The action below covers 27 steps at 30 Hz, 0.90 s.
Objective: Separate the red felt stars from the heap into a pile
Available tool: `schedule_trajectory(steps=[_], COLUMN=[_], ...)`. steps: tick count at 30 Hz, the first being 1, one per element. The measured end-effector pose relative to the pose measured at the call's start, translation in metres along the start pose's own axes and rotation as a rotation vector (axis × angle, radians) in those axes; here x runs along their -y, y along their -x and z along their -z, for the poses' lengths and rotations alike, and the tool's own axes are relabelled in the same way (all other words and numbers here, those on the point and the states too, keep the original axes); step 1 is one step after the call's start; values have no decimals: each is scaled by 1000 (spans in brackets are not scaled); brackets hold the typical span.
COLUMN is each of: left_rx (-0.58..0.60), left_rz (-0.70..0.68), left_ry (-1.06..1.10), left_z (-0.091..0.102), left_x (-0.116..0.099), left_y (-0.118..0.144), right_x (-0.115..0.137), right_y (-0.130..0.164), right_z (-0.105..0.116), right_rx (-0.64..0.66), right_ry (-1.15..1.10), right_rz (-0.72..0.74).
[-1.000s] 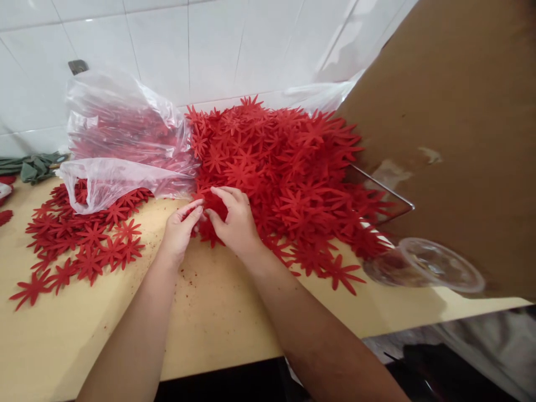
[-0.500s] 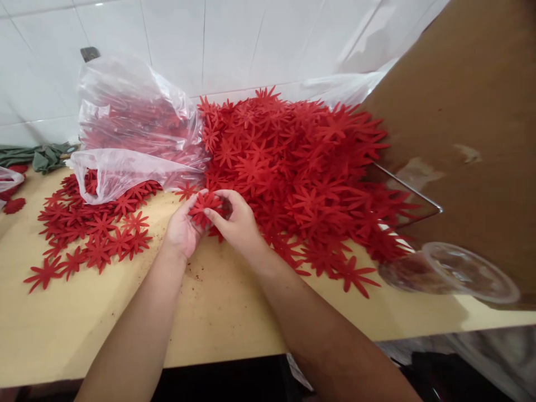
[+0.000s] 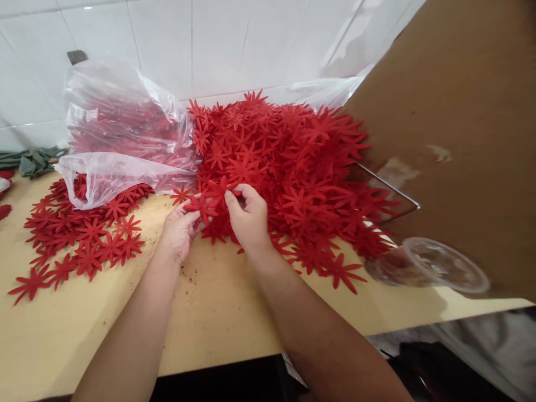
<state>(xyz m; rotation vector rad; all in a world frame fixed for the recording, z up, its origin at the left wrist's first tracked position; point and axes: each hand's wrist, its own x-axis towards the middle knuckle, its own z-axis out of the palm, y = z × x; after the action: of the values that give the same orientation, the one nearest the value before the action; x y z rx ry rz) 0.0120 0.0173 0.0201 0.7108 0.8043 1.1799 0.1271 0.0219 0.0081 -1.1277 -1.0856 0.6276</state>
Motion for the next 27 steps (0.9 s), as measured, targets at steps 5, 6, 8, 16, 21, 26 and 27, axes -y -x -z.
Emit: schedule_trajectory(steps=[5, 6, 8, 16, 21, 26, 27], left_rx=[-90, -98, -94, -47, -210, -238, -253], left_rz=[-29, -30, -32, -93, -78, -111, -118], left_ry=[48, 59, 63, -63, -53, -29, -18], left_z=[7, 7, 6, -2, 1, 2, 3], left_x=[-1, -1, -1, 2, -2, -3, -4], left_y=[-3, -3, -3, 2, 1, 0, -1], right_x=[1, 2, 3, 5, -1, 1, 1], right_y=[0, 1, 3, 8, 8, 4, 3], right_z=[0, 0, 1, -5, -6, -1, 0], right_rx=[28, 44, 67, 288, 407, 285, 253], right_ry=[-5, 10, 29, -51, -100, -17, -10], right_rz=[-61, -68, -75, -64, -92, -83, -89])
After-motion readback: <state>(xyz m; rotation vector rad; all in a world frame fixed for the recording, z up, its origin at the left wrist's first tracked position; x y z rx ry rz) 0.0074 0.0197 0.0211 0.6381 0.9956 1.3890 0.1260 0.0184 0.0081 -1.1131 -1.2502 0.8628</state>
